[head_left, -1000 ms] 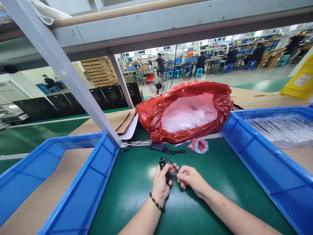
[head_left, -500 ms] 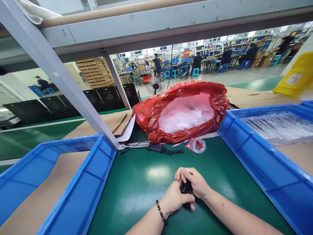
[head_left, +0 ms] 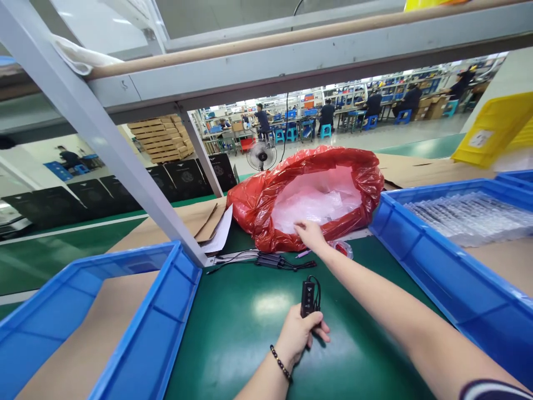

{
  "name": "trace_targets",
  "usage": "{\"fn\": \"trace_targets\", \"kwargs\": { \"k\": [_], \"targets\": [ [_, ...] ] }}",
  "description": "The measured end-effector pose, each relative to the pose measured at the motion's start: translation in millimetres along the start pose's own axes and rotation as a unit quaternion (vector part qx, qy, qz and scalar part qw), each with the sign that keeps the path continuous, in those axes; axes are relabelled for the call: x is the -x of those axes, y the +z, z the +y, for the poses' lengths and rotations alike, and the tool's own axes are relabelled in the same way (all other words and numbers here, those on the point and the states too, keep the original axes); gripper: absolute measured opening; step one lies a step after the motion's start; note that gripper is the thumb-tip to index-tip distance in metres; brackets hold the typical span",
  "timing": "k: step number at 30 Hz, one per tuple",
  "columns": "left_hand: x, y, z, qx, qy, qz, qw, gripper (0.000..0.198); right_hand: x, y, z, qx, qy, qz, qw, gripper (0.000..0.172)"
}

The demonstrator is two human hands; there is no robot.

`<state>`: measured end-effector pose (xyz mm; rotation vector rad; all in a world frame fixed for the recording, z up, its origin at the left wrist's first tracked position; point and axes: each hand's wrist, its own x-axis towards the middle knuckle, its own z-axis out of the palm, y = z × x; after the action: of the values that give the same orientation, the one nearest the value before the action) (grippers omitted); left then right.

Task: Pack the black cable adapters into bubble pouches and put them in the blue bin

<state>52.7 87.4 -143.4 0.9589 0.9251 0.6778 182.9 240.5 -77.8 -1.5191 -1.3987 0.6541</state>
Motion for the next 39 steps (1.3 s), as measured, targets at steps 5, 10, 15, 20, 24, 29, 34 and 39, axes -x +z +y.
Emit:
{"fn": "trace_targets", "kwargs": {
  "k": [5,10,15,20,24,29,34,39],
  "targets": [
    [-0.6,-2.9,0.5,0.007,0.007,-0.001,1.000,0.031,-58.3,32.1,3.6,0.080,0.046,0.063,0.994,0.045],
    [-1.7,-3.5,-0.1,0.013,0.008,-0.008,1.000,0.030,-66.4,42.0,9.2,0.130,0.050,0.030,0.990,0.037],
    [-3.8,-4.4,-2.7,0.026,0.004,-0.003,1.000,0.031,-59.3,20.7,10.6,0.136,0.011,-0.018,0.990,0.006],
    [-0.7,-6.1,6.9,0.071,0.042,0.040,0.996,0.034,-11.9,-16.8,3.7,0.115,-0.068,-0.016,0.991,0.013],
    [2.6,-9.3,19.5,0.127,0.097,0.081,0.984,0.035,61.8,-37.8,4.8,0.105,-0.174,-0.051,0.978,0.012],
    [4.2,-10.4,23.0,0.137,0.128,0.112,0.976,0.036,136.5,-40.3,22.9,0.068,-0.341,-0.158,0.924,0.010],
    [5.5,-7.6,15.4,0.063,0.137,0.117,0.982,0.036,151.9,-27.6,33.9,-0.182,-0.115,-0.016,0.976,0.028],
    [5.4,-6.6,12.0,0.038,0.130,0.076,0.988,0.033,146.2,-30.7,30.3,-0.414,0.134,-0.197,0.878,0.037]
  ]
}}
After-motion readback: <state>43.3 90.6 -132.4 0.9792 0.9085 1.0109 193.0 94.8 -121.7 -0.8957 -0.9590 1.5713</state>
